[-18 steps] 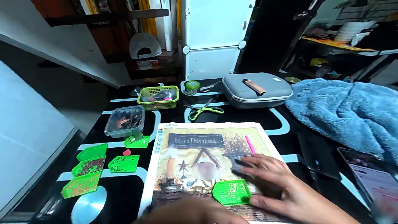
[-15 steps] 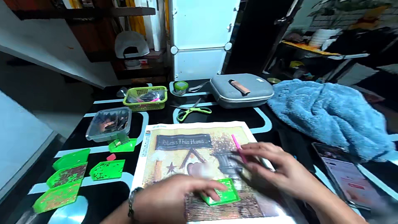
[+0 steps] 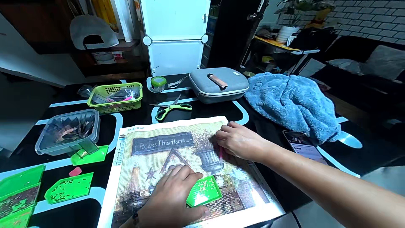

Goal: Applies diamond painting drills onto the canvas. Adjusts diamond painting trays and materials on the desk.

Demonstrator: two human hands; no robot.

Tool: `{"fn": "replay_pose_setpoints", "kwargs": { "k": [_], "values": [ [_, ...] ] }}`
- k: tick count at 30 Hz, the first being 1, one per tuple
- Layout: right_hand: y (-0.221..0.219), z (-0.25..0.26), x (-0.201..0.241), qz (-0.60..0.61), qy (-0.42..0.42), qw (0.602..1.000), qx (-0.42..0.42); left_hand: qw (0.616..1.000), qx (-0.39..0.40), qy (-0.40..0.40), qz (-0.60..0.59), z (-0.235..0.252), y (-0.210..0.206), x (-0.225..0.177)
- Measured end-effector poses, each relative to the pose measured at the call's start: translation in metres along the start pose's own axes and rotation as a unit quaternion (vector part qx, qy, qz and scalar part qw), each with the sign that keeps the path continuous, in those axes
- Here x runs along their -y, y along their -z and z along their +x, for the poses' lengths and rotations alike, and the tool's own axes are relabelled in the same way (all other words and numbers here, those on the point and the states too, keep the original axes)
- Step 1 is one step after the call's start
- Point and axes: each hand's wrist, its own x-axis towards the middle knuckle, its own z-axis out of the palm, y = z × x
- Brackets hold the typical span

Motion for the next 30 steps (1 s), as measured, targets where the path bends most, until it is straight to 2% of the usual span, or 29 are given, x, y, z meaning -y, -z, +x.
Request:
{"fn": "replay_pose_setpoints", "kwargs": {
  "k": [5, 8, 10, 13, 16, 19, 20, 21, 22, 25, 30],
  "values": [
    [0.002, 0.0, -0.002, 0.011, -0.008, 0.998, 0.057, 1.0, 0.0, 0.013, -0.012, -0.001, -0.002, 0.0],
    [0.0, -0.005, -0.007, 0.063, -0.056, 0.996, -0.014, 0.999, 0.017, 0.027, -0.019, -0.001, 0.002, 0.001],
    [0.009, -0.012, -0.007, 0.171, -0.145, 0.97, -0.092, 0.999, 0.02, 0.031, -0.026, -0.002, 0.004, 0.001],
    [0.021, -0.021, 0.007, 0.352, -0.255, 0.873, -0.222, 0.999, 0.008, 0.025, -0.029, -0.002, 0.003, 0.003],
    [0.019, -0.031, 0.035, 0.54, -0.261, 0.73, -0.328, 0.999, -0.029, -0.003, -0.028, -0.005, -0.006, 0.01],
    [0.013, -0.042, 0.061, 0.69, -0.26, 0.586, -0.336, 0.998, -0.054, -0.021, -0.037, -0.008, -0.01, 0.014],
    [0.011, -0.045, 0.067, 0.717, -0.255, 0.559, -0.329, 0.997, -0.054, -0.023, -0.04, -0.009, -0.009, 0.015],
    [0.01, -0.047, 0.073, 0.724, -0.259, 0.548, -0.328, 0.997, -0.053, -0.024, -0.043, -0.01, -0.008, 0.014],
    [0.008, -0.048, 0.078, 0.713, -0.267, 0.556, -0.333, 0.997, -0.052, -0.024, -0.044, -0.011, -0.007, 0.014],
    [0.006, -0.047, 0.092, 0.645, -0.287, 0.614, -0.352, 0.998, -0.039, -0.02, -0.043, -0.013, -0.004, 0.013],
    [0.001, -0.047, 0.108, 0.528, -0.278, 0.734, -0.325, 0.999, -0.042, -0.014, -0.03, -0.014, -0.002, 0.01]
  ]
}}
